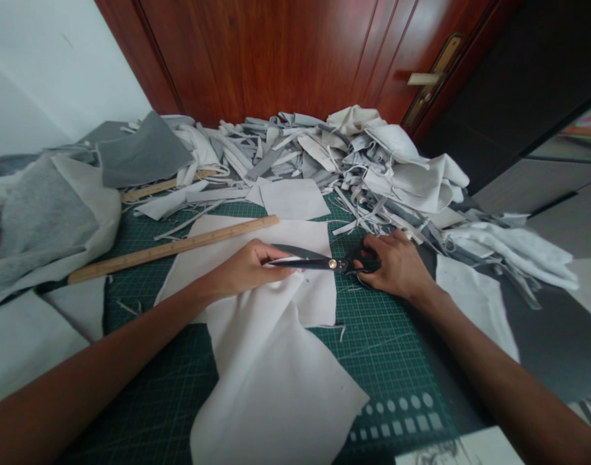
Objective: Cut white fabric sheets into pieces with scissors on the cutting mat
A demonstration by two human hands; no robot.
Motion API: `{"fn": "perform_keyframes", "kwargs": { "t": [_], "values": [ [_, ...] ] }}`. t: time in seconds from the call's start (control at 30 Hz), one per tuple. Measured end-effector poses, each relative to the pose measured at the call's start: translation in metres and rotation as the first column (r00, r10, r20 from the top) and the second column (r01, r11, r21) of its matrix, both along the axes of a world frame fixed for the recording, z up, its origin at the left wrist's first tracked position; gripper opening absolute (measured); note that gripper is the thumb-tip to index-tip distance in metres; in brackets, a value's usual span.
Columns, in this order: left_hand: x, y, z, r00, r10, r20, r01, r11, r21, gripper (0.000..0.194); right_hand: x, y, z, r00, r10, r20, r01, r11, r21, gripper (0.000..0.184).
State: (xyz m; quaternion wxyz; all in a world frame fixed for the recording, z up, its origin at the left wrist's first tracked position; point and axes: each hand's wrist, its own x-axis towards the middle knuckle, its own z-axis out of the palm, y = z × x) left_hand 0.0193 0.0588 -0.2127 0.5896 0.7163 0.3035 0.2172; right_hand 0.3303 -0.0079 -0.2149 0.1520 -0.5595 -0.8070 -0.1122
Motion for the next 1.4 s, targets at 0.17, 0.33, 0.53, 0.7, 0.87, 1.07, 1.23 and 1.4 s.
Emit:
{"fn": "perform_keyframes", "kwargs": {
  "t": [0.17, 0.33, 0.53, 0.7, 0.87, 1.07, 1.23, 1.4],
  "values": [
    [-0.0007, -0.0014, 0.0028, 0.999, 0.012, -0.034, -0.012, 1.000, -0.002, 0.031, -0.0012, -0.0001, -0.0003, 0.999, 0.025, -0.023, -0.025, 1.000, -0.006, 0.015],
    [-0.0013, -0.0012, 0.0015, 0.998, 0.034, -0.056, -0.034, 0.999, 0.008, 0.032, -0.0016, 0.0001, -0.0006, 0.999, 0.014, -0.035, -0.014, 1.000, -0.008, 0.015],
    [-0.0001, -0.0024, 0.0042, 0.996, 0.048, -0.071, -0.047, 0.999, 0.007, 0.031, -0.0029, 0.0000, -0.0021, 0.997, 0.028, -0.065, -0.029, 0.999, -0.015, 0.014],
    [0.0000, -0.0029, 0.0049, 0.998, 0.041, -0.052, -0.039, 0.999, 0.023, 0.029, -0.0039, -0.0005, -0.0032, 0.995, 0.038, -0.089, -0.039, 0.999, -0.017, 0.016],
    [0.0001, -0.0029, 0.0049, 0.998, 0.038, -0.043, -0.037, 0.999, 0.031, 0.027, -0.0042, -0.0004, -0.0033, 0.994, 0.031, -0.107, -0.035, 0.999, -0.039, 0.017],
    [-0.0005, -0.0030, 0.0056, 0.998, 0.029, -0.056, -0.026, 0.998, 0.055, 0.026, -0.0045, -0.0002, -0.0034, 0.995, 0.025, -0.093, -0.027, 0.999, -0.024, 0.017],
    [-0.0015, -0.0025, 0.0045, 0.997, 0.027, -0.070, -0.023, 0.998, 0.058, 0.026, -0.0049, -0.0003, -0.0029, 0.996, 0.026, -0.090, -0.027, 1.000, -0.009, 0.017],
    [-0.0021, -0.0021, 0.0028, 0.999, 0.016, -0.050, -0.013, 0.999, 0.051, 0.026, -0.0042, -0.0001, -0.0027, 0.996, 0.035, -0.086, -0.035, 0.999, 0.001, 0.016]
  ]
}}
